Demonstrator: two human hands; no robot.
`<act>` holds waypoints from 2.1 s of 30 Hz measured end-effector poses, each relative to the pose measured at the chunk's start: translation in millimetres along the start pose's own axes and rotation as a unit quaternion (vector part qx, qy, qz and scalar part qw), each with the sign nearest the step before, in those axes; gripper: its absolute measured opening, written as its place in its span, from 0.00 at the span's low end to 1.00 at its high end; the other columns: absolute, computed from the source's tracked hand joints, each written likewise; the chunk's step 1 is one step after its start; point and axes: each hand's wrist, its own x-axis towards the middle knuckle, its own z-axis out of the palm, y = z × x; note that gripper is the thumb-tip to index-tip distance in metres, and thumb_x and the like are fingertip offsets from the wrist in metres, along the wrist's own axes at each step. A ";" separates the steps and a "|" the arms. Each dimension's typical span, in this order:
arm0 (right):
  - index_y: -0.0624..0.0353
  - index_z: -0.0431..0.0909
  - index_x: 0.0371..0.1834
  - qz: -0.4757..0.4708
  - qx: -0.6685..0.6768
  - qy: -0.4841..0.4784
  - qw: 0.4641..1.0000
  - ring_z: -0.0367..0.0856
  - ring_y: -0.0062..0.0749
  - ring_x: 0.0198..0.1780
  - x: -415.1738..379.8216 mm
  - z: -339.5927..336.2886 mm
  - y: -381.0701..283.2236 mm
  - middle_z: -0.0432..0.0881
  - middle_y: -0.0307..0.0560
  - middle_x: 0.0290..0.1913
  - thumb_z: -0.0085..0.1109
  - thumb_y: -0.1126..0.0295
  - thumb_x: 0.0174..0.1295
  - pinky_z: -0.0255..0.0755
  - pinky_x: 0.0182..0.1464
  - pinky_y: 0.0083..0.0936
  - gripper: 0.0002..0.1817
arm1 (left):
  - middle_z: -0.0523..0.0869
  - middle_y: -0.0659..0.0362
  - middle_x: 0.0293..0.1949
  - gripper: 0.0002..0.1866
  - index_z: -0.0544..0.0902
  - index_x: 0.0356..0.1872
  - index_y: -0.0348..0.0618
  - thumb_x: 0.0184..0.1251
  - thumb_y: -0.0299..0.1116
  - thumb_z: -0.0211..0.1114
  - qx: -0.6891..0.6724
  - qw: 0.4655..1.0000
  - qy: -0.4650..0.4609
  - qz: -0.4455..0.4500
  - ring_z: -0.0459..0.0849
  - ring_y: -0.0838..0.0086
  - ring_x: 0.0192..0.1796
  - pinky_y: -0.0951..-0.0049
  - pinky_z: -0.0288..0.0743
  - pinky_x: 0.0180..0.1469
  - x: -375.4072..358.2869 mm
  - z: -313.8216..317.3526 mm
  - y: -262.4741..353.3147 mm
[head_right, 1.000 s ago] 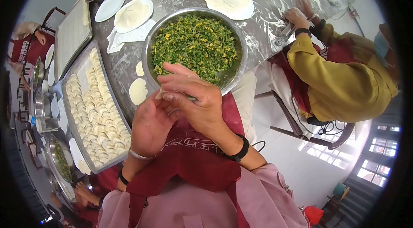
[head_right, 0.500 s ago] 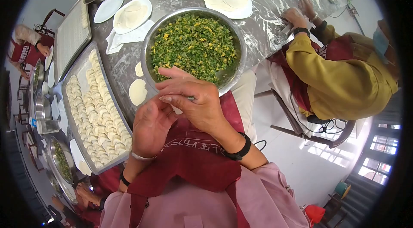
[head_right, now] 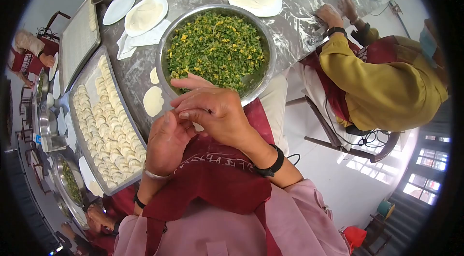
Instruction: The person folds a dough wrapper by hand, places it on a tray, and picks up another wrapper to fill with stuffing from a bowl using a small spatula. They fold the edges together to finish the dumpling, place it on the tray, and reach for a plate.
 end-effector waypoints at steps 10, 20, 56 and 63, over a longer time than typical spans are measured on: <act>0.61 0.81 0.55 0.045 0.022 0.115 0.992 0.66 0.50 0.73 -4.3 15.1 -11.1 0.80 0.51 0.62 0.70 0.77 0.49 0.69 0.65 0.40 0.25 | 0.72 0.50 0.63 0.33 0.59 0.70 0.28 0.80 0.49 0.46 -0.104 0.994 -0.013 0.017 0.74 0.69 0.65 0.65 0.68 0.68 2.9 -0.6 1.8; 0.60 0.83 0.49 -0.068 -0.162 0.038 0.984 0.64 0.54 0.73 -1.7 6.3 -8.0 0.82 0.52 0.58 0.69 0.71 0.53 0.61 0.70 0.46 0.19 | 0.74 0.49 0.61 0.33 0.59 0.69 0.27 0.79 0.48 0.47 -0.070 0.997 -0.010 0.033 0.75 0.67 0.64 0.64 0.66 0.70 2.6 8.2 14.5; 0.69 0.84 0.45 0.158 -0.225 0.186 0.943 0.86 0.41 0.50 -45.6 -18.0 -31.6 0.87 0.55 0.48 0.57 0.71 0.68 0.76 0.55 0.31 0.12 | 0.86 0.57 0.39 0.17 0.83 0.51 0.32 0.60 0.14 0.61 0.323 0.859 0.385 0.100 0.86 0.75 0.38 0.75 0.84 0.45 16.9 -324.3 164.5; 0.69 0.84 0.44 0.195 -0.238 0.205 0.929 0.87 0.41 0.48 -46.6 -8.1 -37.0 0.87 0.55 0.47 0.58 0.70 0.68 0.77 0.53 0.31 0.12 | 0.88 0.57 0.40 0.16 0.86 0.47 0.34 0.56 0.15 0.64 0.387 0.799 0.452 0.082 0.85 0.77 0.35 0.78 0.83 0.40 75.9 -380.9 168.1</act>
